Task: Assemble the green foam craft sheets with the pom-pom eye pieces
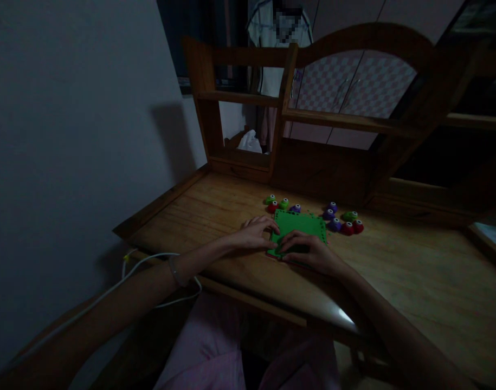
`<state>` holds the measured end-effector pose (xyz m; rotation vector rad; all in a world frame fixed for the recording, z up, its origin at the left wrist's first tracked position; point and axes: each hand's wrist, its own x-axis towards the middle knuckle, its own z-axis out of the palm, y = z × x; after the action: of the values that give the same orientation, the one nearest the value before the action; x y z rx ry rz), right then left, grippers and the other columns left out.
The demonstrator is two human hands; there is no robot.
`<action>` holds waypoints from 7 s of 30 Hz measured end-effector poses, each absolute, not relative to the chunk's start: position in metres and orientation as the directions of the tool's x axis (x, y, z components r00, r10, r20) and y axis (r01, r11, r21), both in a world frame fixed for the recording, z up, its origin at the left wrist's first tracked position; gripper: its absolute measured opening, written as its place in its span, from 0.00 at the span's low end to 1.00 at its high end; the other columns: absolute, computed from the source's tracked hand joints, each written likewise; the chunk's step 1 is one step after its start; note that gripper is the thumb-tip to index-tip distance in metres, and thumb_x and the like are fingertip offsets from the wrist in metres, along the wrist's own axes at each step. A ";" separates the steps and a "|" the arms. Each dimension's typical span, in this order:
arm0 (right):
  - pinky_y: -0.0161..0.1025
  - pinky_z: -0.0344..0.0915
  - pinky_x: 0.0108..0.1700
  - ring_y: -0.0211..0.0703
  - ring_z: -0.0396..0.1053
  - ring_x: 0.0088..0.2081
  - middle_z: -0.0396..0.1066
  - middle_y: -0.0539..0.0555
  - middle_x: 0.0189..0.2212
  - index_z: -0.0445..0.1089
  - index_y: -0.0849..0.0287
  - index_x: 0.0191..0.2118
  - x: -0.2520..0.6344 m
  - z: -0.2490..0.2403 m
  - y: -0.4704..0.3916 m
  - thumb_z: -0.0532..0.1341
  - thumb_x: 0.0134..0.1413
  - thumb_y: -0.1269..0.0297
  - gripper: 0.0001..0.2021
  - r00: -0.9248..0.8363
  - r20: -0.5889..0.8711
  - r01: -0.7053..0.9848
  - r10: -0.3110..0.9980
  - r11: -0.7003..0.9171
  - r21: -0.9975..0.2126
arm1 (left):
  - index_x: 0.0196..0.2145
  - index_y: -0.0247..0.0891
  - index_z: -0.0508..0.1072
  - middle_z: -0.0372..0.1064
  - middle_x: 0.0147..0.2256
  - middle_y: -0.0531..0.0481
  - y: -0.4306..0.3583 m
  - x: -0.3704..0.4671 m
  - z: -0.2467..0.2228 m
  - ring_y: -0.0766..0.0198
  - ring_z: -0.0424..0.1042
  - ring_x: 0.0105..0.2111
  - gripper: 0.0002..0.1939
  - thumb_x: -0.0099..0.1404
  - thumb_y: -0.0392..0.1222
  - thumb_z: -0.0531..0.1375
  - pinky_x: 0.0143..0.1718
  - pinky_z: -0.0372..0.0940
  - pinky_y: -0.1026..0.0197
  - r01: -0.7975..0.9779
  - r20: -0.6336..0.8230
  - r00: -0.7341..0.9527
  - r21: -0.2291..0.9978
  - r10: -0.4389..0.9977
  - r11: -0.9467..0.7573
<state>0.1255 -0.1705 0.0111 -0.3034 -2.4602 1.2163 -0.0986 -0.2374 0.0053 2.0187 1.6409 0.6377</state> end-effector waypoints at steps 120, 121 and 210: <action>0.46 0.60 0.52 0.45 0.66 0.46 0.70 0.54 0.42 0.74 0.55 0.41 0.183 0.009 -0.136 0.65 0.50 0.56 0.13 -0.910 0.152 0.135 0.385 0.622 -0.771 | 0.62 0.49 0.55 0.58 0.55 0.45 -0.304 -0.040 0.004 0.55 0.56 0.57 0.27 0.67 0.41 0.52 0.62 0.47 0.44 0.888 0.277 0.430 0.042 0.859 -0.458; 0.45 0.61 0.51 0.45 0.66 0.45 0.70 0.54 0.41 0.74 0.55 0.40 0.183 0.009 -0.137 0.65 0.50 0.55 0.13 -0.908 0.154 0.139 0.391 0.626 -0.767 | 0.62 0.49 0.55 0.58 0.54 0.45 -0.303 -0.039 0.004 0.55 0.56 0.56 0.27 0.66 0.41 0.52 0.62 0.46 0.44 0.888 0.278 0.430 0.038 0.859 -0.457; 0.39 0.62 0.43 0.44 0.66 0.39 0.72 0.52 0.35 0.78 0.55 0.33 0.212 0.025 -0.124 0.65 0.46 0.51 0.14 -0.912 -0.041 0.281 0.409 0.547 -0.789 | 0.54 0.37 0.66 0.49 0.63 0.45 -0.267 -0.015 0.024 0.56 0.50 0.62 0.20 0.65 0.37 0.50 0.62 0.48 0.54 0.776 0.197 0.589 0.130 0.783 -0.617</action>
<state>0.2116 -0.1237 0.0251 -0.5906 -2.6306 1.3014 -0.0152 -0.2669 0.0239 2.7733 1.3614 0.3677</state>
